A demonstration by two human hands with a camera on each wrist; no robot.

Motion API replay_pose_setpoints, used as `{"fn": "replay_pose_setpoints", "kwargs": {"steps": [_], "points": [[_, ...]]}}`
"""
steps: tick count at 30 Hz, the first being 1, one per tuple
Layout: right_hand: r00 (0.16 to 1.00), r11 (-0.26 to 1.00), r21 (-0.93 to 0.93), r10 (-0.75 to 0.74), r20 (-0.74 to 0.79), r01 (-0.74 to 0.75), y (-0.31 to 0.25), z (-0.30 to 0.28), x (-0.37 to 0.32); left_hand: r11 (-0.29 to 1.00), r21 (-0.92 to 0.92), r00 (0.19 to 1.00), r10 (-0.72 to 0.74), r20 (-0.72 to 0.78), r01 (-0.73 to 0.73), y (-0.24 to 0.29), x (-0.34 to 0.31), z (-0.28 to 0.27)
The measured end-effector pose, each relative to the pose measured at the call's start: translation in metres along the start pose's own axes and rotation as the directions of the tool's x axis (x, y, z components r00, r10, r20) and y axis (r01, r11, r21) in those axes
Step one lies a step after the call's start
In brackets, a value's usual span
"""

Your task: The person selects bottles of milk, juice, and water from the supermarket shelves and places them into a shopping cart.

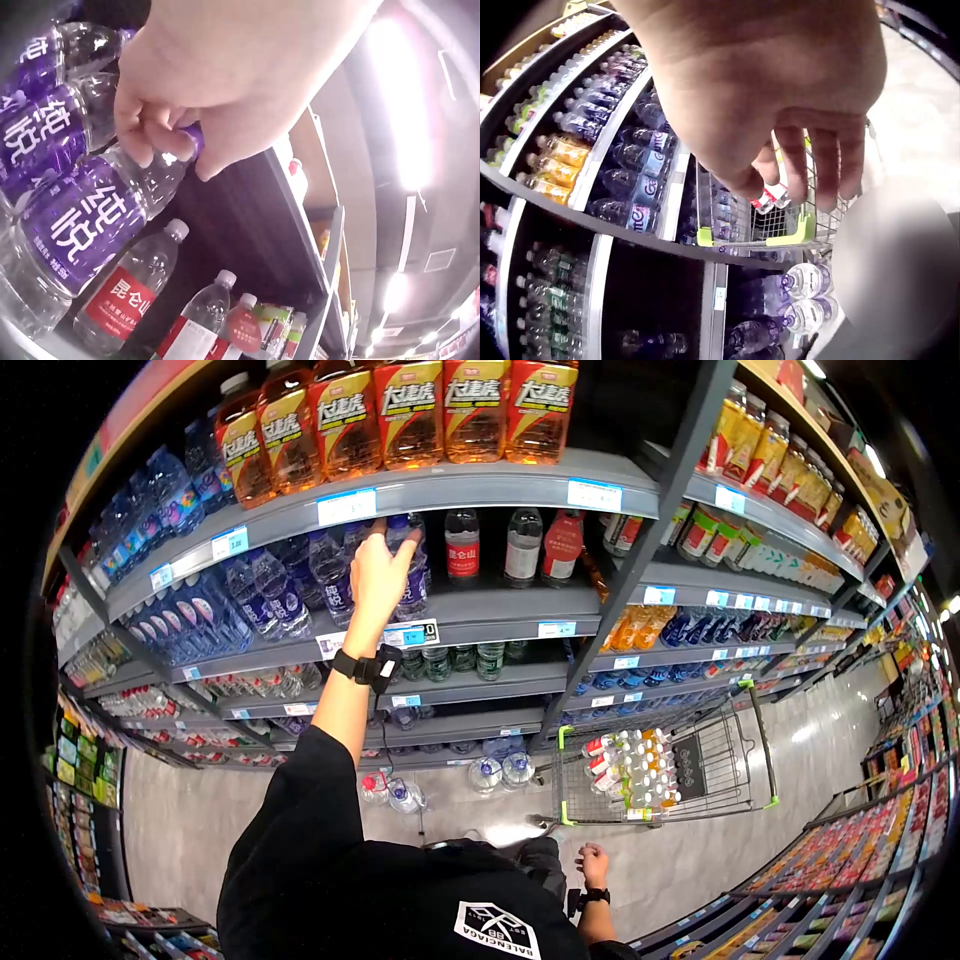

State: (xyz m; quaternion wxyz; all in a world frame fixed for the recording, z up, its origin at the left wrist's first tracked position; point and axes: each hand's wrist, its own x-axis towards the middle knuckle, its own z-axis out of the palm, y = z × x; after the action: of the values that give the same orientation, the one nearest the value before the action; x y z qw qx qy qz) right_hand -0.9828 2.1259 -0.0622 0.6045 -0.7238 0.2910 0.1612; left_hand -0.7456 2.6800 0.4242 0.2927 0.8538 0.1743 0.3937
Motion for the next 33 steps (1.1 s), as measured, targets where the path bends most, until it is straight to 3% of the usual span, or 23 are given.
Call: {"fn": "replay_pose_setpoints", "kwargs": {"steps": [1, 2, 4, 5, 6, 7, 8, 9, 10, 11, 12, 14, 15, 16, 18, 20, 21, 22, 24, 26, 28, 30, 33], "points": [[1.0, 0.999, -0.036, -0.023, 0.01, 0.024, -0.004, 0.003, -0.001, 0.996, -0.016, 0.99, 0.09, -0.105, -0.092, 0.008, -0.006, -0.001], [1.0, 1.0, -0.017, -0.013, 0.0, 0.013, -0.008, 0.005, 0.0, 0.988, -0.072, 0.989, 0.134, -0.062, -0.138, 0.015, -0.017, -0.004], [0.976, 0.969, -0.118, -0.216, 0.033, 0.219, -0.02, 0.006, 0.009, 0.902, -0.175, 0.917, 0.377, -0.127, -0.395, 0.026, -0.044, 0.006], [0.945, 0.936, -0.128, -0.323, 0.06, 0.328, -0.029, 0.005, 0.016, 0.878, -0.225, 0.906, 0.409, -0.109, -0.423, 0.038, -0.062, 0.005], [0.902, 0.893, -0.134, -0.423, 0.083, 0.431, -0.05, 0.01, 0.019, 0.838, -0.183, 0.857, 0.498, -0.133, -0.515, 0.044, -0.079, 0.008], [0.85, 0.813, -0.254, -0.519, 0.09, 0.523, -0.071, 0.013, 0.022, 0.811, -0.237, 0.843, 0.528, -0.1, -0.536, 0.052, -0.099, 0.008], [0.823, 0.801, -0.22, -0.567, 0.022, 0.557, -0.107, 0.024, 0.006, 0.777, -0.277, 0.818, 0.572, -0.063, -0.565, 0.058, -0.118, 0.008], [0.713, 0.694, -0.272, -0.7, -0.037, 0.667, -0.164, 0.035, -0.029, 0.737, -0.316, 0.786, 0.616, -0.051, -0.598, 0.073, -0.137, 0.007], [0.673, 0.66, -0.219, -0.74, -0.02, 0.719, -0.201, 0.044, -0.046, 0.69, -0.402, 0.754, 0.657, -0.001, -0.602, 0.083, -0.155, 0.01], [0.588, 0.577, -0.19, -0.809, 0.002, 0.794, -0.243, 0.051, -0.07, 0.696, -0.468, 0.751, 0.653, 0.099, -0.544, 0.092, -0.177, 0.014], [0.559, 0.549, -0.134, -0.827, 0.052, 0.825, -0.277, 0.055, -0.092, 0.705, -0.523, 0.735, 0.648, 0.2, -0.479, 0.101, -0.198, 0.02], [0.415, 0.404, -0.106, -0.902, 0.123, 0.909, -0.309, 0.06, -0.105, 0.705, -0.639, 0.732, 0.604, 0.314, -0.307, 0.104, -0.246, 0.06], [0.402, 0.39, -0.108, -0.907, 0.127, 0.914, -0.305, 0.062, -0.095, 0.743, -0.666, 0.723, 0.493, 0.485, -0.06, 0.105, -0.27, 0.079], [0.385, 0.372, -0.111, -0.913, 0.133, 0.921, -0.297, 0.061, -0.082, 0.736, -0.67, 0.691, 0.435, 0.577, 0.097, 0.107, -0.293, 0.102], [0.593, 0.588, -0.079, -0.803, 0.069, 0.805, -0.264, 0.054, -0.046, 0.701, -0.644, 0.638, 0.351, 0.686, 0.307, 0.092, -0.333, 0.16], [0.65, 0.648, -0.077, -0.76, 0.013, 0.758, -0.234, 0.036, -0.012, 0.823, -0.492, 0.508, 0.305, 0.806, 0.286, 0.087, -0.354, 0.197], [0.686, 0.68, -0.119, -0.727, 0.012, 0.723, -0.217, 0.024, 0.007, 0.922, -0.373, 0.403, 0.303, 0.863, 0.106, 0.089, -0.357, 0.206], [0.72, 0.709, -0.159, -0.694, 0.01, 0.687, -0.198, 0.014, 0.027, 0.928, -0.358, 0.376, 0.297, 0.878, 0.101, 0.089, -0.365, 0.215], [0.767, 0.763, -0.208, -0.636, -0.082, 0.611, -0.165, -0.003, 0.069, 0.833, -0.425, 0.156, 0.501, 0.851, -0.355, 0.069, -0.383, 0.235], [0.839, 0.824, -0.428, -0.496, -0.225, 0.372, -0.145, -0.022, 0.111, 0.893, -0.311, -0.141, 0.279, 0.95, -0.325, 0.037, -0.404, 0.249], [0.894, 0.891, -0.404, -0.341, -0.29, 0.208, -0.126, -0.038, 0.156, 0.968, -0.113, -0.244, 0.057, 0.968, -0.223, -0.005, -0.431, 0.25], [0.921, 0.969, -0.247, -0.104, -0.376, 0.009, -0.096, -0.047, 0.209, 0.98, 0.08, -0.259, -0.126, 0.958, -0.18, -0.025, -0.448, 0.246], [0.903, 0.979, -0.137, 0.081, -0.422, -0.152, -0.054, -0.058, 0.281, 0.927, 0.35, -0.186, -0.324, 0.928, 0.132, -0.022, -0.46, 0.237]]}}
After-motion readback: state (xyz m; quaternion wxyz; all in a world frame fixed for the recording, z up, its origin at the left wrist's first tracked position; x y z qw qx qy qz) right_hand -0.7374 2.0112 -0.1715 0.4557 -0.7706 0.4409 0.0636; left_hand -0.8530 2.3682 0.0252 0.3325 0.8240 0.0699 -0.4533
